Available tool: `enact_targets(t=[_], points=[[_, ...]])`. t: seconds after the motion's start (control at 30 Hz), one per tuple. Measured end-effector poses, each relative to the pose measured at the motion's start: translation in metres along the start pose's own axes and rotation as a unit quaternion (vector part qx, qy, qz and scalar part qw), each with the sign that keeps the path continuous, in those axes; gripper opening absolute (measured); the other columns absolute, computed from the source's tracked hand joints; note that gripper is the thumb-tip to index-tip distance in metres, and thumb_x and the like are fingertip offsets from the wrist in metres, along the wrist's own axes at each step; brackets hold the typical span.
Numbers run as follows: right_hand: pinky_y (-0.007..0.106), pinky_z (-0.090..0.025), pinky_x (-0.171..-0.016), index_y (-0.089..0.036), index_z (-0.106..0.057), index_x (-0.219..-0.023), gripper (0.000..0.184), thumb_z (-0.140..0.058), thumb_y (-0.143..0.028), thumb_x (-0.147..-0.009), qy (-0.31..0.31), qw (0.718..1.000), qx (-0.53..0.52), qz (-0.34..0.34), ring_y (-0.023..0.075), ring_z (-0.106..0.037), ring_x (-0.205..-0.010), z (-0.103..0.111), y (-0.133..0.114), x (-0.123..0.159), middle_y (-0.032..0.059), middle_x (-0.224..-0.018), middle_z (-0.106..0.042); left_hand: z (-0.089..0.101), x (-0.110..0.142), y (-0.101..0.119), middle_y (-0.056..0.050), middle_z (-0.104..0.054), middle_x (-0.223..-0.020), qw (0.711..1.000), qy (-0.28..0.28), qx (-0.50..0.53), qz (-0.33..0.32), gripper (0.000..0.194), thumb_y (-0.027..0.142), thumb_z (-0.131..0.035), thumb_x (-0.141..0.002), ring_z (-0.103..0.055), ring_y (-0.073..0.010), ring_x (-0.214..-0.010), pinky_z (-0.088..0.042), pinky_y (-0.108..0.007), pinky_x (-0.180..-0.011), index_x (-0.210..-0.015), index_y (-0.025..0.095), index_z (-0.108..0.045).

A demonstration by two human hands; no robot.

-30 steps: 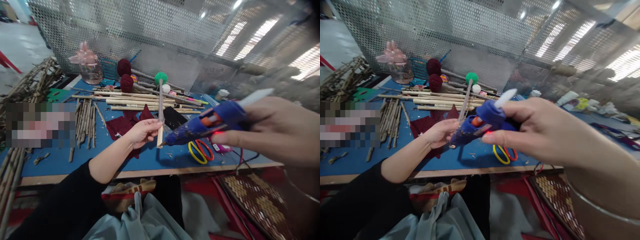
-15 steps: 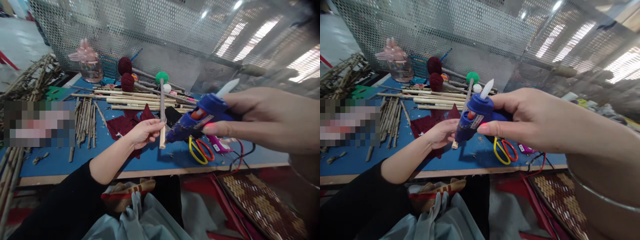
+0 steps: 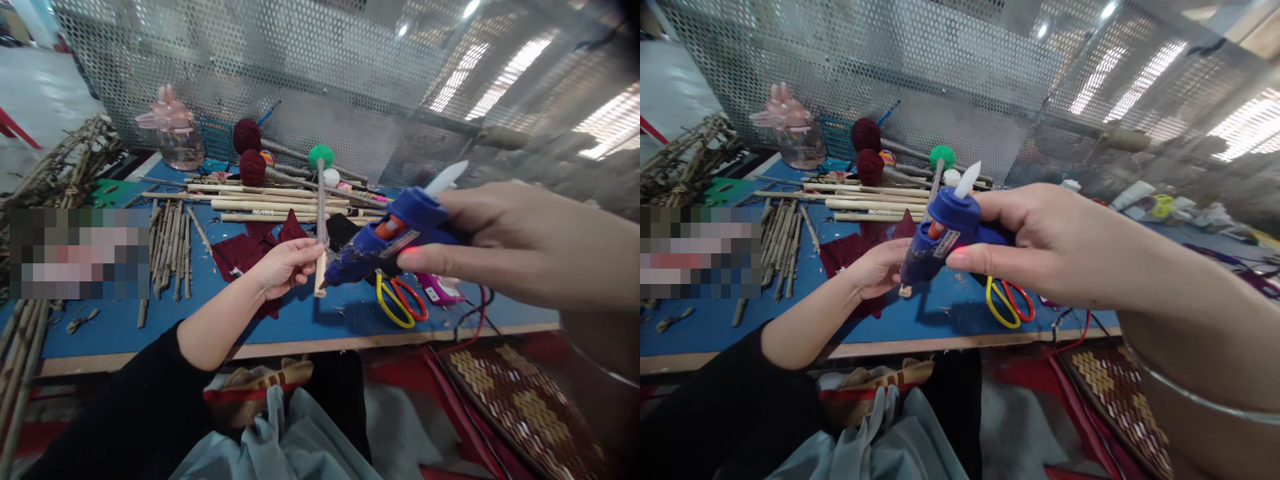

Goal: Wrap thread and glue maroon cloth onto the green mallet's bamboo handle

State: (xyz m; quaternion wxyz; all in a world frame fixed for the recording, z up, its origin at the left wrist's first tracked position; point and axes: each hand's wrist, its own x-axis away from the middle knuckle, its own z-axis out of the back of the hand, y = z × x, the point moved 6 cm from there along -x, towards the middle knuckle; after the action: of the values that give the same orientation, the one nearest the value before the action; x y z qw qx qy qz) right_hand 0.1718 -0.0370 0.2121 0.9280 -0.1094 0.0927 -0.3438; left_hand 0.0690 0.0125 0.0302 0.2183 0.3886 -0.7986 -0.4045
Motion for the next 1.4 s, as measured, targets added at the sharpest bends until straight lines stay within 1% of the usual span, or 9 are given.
enact_targets(t=[0.5, 0.63, 0.7, 0.73, 0.8, 0.93, 1.03, 1.17, 1.4], points=[[0.018, -0.046, -0.055, -0.022, -0.064, -0.102, 0.027, -0.054, -0.034, -0.08, 0.017, 0.999, -0.043, -0.018, 0.0104, -0.06, -0.064, -0.002, 0.005, 0.01, -0.0031, -0.08, -0.067, -0.003, 0.003, 0.003, 0.005, -0.044, -0.058, 1.0, 0.007, 0.024, 0.008, 0.029, 0.031, -0.07, -0.066, -0.032, 0.0001, -0.043, -0.018, -0.01, -0.035, -0.083, 0.011, -0.06], [0.022, -0.049, -0.06, -0.019, -0.065, -0.095, 0.023, -0.061, -0.032, -0.075, 0.062, 0.979, -0.168, -0.1, 0.0141, -0.06, -0.068, -0.019, 0.03, 0.034, 0.0007, -0.082, -0.067, -0.001, 0.003, 0.003, 0.005, -0.042, -0.057, 0.999, -0.003, 0.053, 0.009, 0.021, 0.028, -0.068, -0.068, -0.032, 0.0007, -0.042, -0.02, -0.009, -0.034, -0.077, 0.011, -0.058], [0.022, -0.047, -0.052, -0.017, -0.065, -0.084, 0.021, -0.063, -0.034, -0.073, 0.138, 0.928, -0.294, -0.18, 0.0122, -0.057, -0.06, -0.044, 0.046, 0.053, 0.002, -0.074, -0.065, 0.002, 0.003, 0.006, 0.003, -0.046, -0.062, 0.997, -0.003, 0.077, 0.002, 0.019, 0.026, -0.067, -0.07, -0.034, 0.0005, -0.043, -0.023, -0.008, -0.034, -0.08, 0.011, -0.059], [0.02, -0.043, -0.047, -0.016, -0.063, -0.077, 0.021, -0.063, -0.037, -0.073, 0.182, 0.884, -0.368, -0.225, 0.0094, -0.052, -0.051, -0.064, 0.051, 0.063, 0.0015, -0.069, -0.063, 0.003, 0.003, 0.008, 0.002, -0.049, -0.065, 0.996, -0.003, 0.092, 0.0, 0.02, 0.025, -0.066, -0.071, -0.035, 0.0004, -0.043, -0.024, -0.008, -0.034, -0.084, 0.012, -0.059], [0.019, -0.038, -0.041, -0.016, -0.058, -0.07, 0.03, -0.058, -0.046, -0.075, 0.256, 0.745, -0.545, -0.287, 0.0049, -0.04, -0.039, -0.114, 0.051, 0.078, -0.0002, -0.062, -0.059, 0.003, 0.003, 0.012, 0.001, -0.052, -0.068, 0.993, -0.001, 0.121, 0.001, 0.022, 0.022, -0.065, -0.071, -0.036, 0.0002, -0.043, -0.026, -0.008, -0.034, -0.091, 0.012, -0.06], [0.02, -0.038, -0.041, -0.016, -0.056, -0.071, 0.034, -0.057, -0.05, -0.075, 0.252, 0.497, -0.759, -0.337, 0.0022, -0.032, -0.036, -0.202, 0.012, 0.077, -0.0011, -0.063, -0.056, 0.001, 0.002, 0.014, 0.001, -0.054, -0.066, 0.99, 0.012, 0.138, 0.008, 0.023, 0.019, -0.065, -0.071, -0.036, -0.0001, -0.043, -0.026, -0.008, -0.033, -0.093, 0.013, -0.06], [0.018, -0.038, -0.04, -0.017, -0.057, -0.08, 0.034, -0.056, -0.051, -0.075, 0.222, 0.37, -0.844, -0.318, 0.0015, -0.028, -0.036, -0.222, -0.015, 0.064, -0.0038, -0.061, -0.051, -0.001, 0.001, 0.013, 0.001, -0.055, -0.065, 0.99, 0.023, 0.136, 0.006, 0.023, 0.019, -0.066, -0.071, -0.041, -0.0011, -0.045, -0.027, -0.007, -0.032, -0.092, 0.012, -0.06], [0.017, -0.038, -0.04, -0.019, -0.057, -0.086, 0.032, -0.055, -0.051, -0.077, 0.201, 0.298, -0.887, -0.29, 0.001, -0.026, -0.035, -0.225, -0.027, 0.053, -0.0051, -0.064, -0.051, 0.002, 0.001, 0.013, 0.001, -0.056, -0.064, 0.99, 0.037, 0.136, -0.002, 0.024, 0.022, -0.066, -0.071, -0.047, -0.0032, -0.049, -0.029, -0.007, -0.032, -0.092, 0.012, -0.059], [0.016, -0.034, -0.039, -0.02, -0.055, -0.084, 0.034, -0.053, -0.053, -0.077, 0.156, 0.26, -0.908, -0.289, 0.001, -0.026, -0.035, -0.239, -0.035, 0.048, -0.0069, -0.059, -0.046, 0.005, 0.001, 0.013, 0.001, -0.057, -0.065, 0.99, 0.049, 0.128, -0.006, 0.025, 0.023, -0.066, -0.072, -0.049, -0.0037, -0.05, -0.031, -0.008, -0.032, -0.094, 0.013, -0.059]])
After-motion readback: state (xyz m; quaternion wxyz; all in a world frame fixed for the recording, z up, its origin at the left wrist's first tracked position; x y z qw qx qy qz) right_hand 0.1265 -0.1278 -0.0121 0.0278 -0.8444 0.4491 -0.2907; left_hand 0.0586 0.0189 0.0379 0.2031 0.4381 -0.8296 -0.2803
